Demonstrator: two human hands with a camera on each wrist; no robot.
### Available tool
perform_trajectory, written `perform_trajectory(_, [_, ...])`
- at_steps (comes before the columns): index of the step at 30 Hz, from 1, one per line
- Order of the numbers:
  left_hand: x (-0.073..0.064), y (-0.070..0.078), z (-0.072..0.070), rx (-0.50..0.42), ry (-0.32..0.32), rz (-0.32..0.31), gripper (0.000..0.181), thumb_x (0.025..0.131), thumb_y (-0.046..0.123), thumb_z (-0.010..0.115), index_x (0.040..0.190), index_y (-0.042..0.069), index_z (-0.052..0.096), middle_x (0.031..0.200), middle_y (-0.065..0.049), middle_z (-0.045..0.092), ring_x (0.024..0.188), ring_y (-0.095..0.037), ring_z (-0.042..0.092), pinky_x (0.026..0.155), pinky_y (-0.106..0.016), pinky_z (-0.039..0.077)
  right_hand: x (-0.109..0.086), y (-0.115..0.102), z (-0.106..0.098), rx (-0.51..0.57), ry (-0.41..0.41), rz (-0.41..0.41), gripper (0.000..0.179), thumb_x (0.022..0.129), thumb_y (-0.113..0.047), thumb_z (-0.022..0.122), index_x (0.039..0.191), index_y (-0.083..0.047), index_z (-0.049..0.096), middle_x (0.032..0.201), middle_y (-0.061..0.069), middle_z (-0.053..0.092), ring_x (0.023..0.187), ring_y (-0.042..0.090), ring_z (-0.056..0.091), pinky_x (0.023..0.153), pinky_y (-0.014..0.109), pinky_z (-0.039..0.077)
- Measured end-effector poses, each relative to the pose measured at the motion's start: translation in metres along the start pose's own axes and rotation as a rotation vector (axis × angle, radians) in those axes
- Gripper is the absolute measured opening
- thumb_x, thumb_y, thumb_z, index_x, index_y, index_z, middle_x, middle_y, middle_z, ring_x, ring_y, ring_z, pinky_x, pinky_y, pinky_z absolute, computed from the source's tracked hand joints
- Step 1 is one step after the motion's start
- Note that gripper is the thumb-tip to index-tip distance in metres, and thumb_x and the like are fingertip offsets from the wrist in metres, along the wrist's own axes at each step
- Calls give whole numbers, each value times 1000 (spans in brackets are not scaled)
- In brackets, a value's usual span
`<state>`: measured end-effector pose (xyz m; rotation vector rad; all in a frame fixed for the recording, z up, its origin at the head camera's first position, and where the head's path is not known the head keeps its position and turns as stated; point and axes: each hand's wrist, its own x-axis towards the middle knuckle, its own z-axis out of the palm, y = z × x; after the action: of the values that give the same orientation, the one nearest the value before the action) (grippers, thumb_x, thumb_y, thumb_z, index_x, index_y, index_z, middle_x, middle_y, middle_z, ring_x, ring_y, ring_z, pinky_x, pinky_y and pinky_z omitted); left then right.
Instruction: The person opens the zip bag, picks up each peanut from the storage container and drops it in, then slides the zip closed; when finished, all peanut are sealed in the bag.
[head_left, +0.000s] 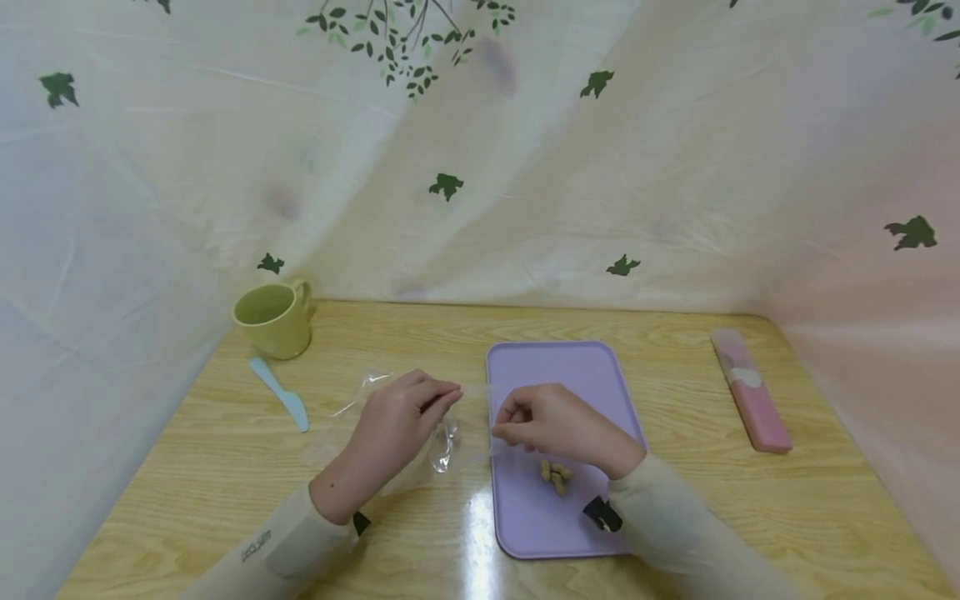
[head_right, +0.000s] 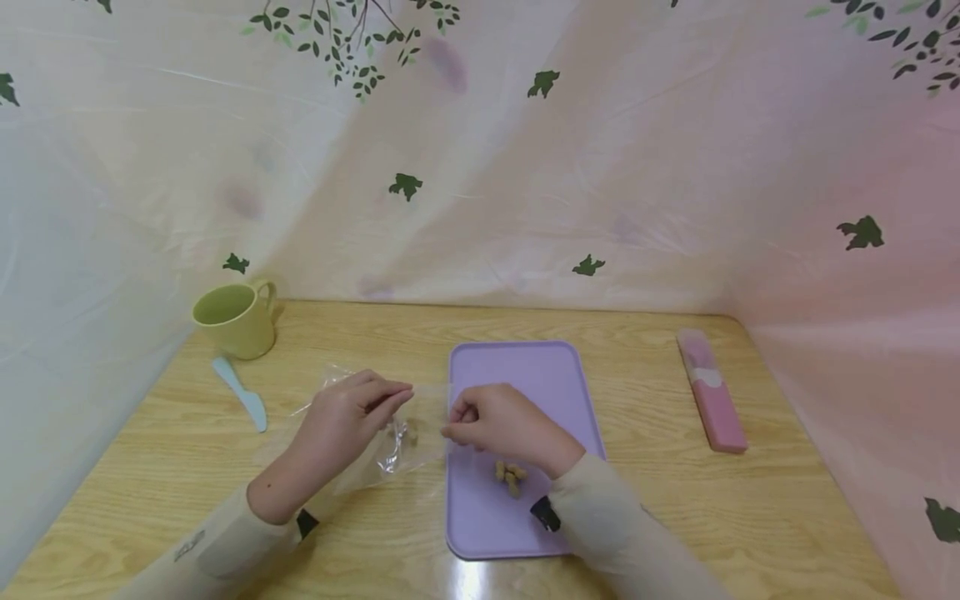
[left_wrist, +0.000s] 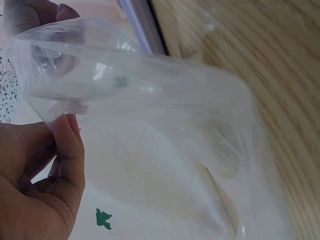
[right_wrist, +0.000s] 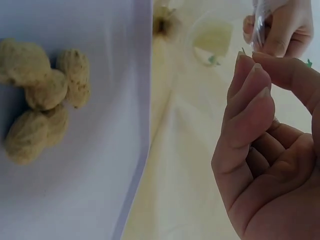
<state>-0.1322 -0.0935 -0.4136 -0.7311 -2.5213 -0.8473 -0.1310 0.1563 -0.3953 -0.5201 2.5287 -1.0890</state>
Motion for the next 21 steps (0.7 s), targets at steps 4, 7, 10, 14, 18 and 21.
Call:
perform_trajectory(4, [0, 0, 0, 3, 5, 9, 11, 97, 20, 81, 104, 11, 84, 84, 3, 73, 68, -5, 57, 59, -16, 49, 5, -3, 6, -18, 4, -16, 13, 100, -27, 77, 96, -15, 76, 82, 2, 76, 66, 10, 65, 58, 27, 55])
perform_trajectory(7, [0, 0, 1, 5, 5, 11, 12, 97, 20, 81, 104, 11, 84, 84, 2, 73, 68, -5, 57, 59, -16, 49, 7, -4, 8, -20, 4, -23, 11, 100, -25, 76, 98, -14, 77, 83, 4, 76, 66, 11, 65, 57, 27, 55])
perform_trajectory(10, [0, 0, 1, 4, 8, 13, 11, 97, 19, 81, 104, 11, 84, 85, 2, 73, 69, -5, 57, 59, -16, 49, 6, -3, 8, -26, 7, -28, 11, 101, -24, 75, 100, -13, 77, 85, 6, 77, 66, 12, 66, 58, 26, 56])
perform_trajectory(14, [0, 0, 1, 0, 13, 15, 11, 97, 19, 81, 103, 11, 84, 85, 2, 73, 69, -5, 58, 59, -16, 50, 3, -1, 6, -31, 11, -21, 14, 103, -25, 72, 102, -12, 78, 87, 7, 78, 68, 14, 67, 60, 27, 57])
perform_trajectory(18, [0, 0, 2, -4, 5, 5, 11, 97, 18, 81, 103, 10, 84, 85, 1, 73, 68, -5, 58, 59, -16, 50, -3, 2, 1, -23, 19, -7, 18, 104, -26, 71, 104, -10, 78, 89, 7, 78, 71, 16, 69, 62, 28, 58])
perform_trajectory(21, [-1, 0, 2, -4, -3, -9, 11, 96, 18, 81, 103, 10, 84, 85, 2, 73, 69, -5, 58, 59, -16, 50, -9, 4, -4, -8, 31, 6, 20, 104, -27, 70, 104, -9, 77, 91, 8, 78, 73, 20, 71, 63, 28, 59])
